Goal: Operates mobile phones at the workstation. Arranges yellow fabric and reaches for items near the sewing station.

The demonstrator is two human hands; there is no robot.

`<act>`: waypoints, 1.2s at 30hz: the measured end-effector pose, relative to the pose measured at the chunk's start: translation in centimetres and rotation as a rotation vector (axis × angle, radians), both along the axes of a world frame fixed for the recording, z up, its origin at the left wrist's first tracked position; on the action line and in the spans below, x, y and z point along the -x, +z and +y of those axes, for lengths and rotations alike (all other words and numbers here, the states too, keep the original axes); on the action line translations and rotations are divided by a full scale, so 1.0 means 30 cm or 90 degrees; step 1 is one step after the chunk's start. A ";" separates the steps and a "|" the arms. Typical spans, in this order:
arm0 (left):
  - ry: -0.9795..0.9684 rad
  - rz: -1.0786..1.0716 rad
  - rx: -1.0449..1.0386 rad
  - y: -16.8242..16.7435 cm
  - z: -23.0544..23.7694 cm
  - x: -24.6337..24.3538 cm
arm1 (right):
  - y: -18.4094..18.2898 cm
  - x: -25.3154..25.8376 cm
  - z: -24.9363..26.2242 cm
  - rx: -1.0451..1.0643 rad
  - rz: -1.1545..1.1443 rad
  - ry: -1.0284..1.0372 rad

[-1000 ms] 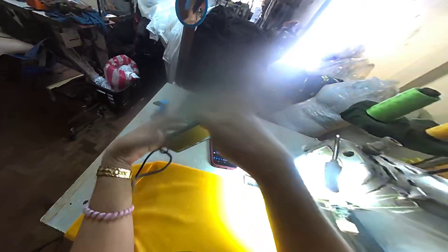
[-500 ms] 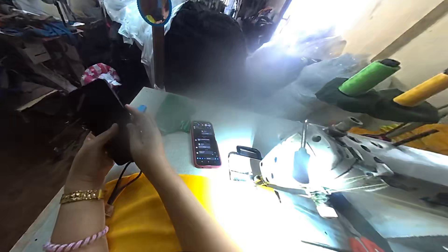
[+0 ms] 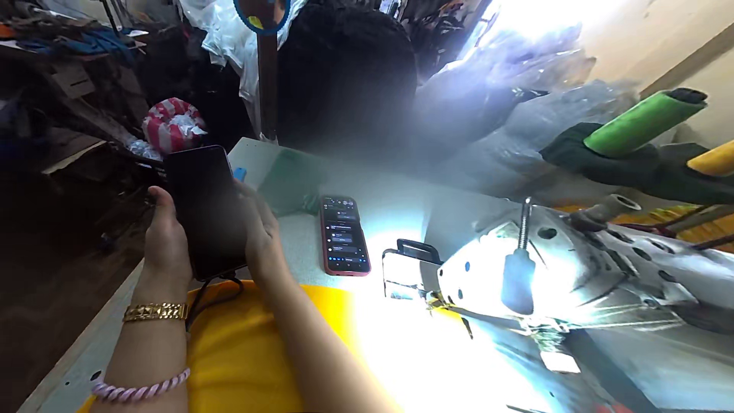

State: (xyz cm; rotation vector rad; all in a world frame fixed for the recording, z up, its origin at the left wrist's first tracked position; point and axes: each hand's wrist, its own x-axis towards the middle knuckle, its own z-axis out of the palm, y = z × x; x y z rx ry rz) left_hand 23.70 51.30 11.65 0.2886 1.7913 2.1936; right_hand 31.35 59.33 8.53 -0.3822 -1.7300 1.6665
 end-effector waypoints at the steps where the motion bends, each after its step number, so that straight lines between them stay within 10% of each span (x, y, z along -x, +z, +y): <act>1: 0.015 -0.012 0.006 0.009 0.009 -0.005 | -0.006 0.000 0.001 -0.004 -0.003 -0.001; 36: -0.123 -0.066 -0.133 -0.059 -0.007 0.060 | -0.023 0.021 -0.008 0.051 0.012 0.013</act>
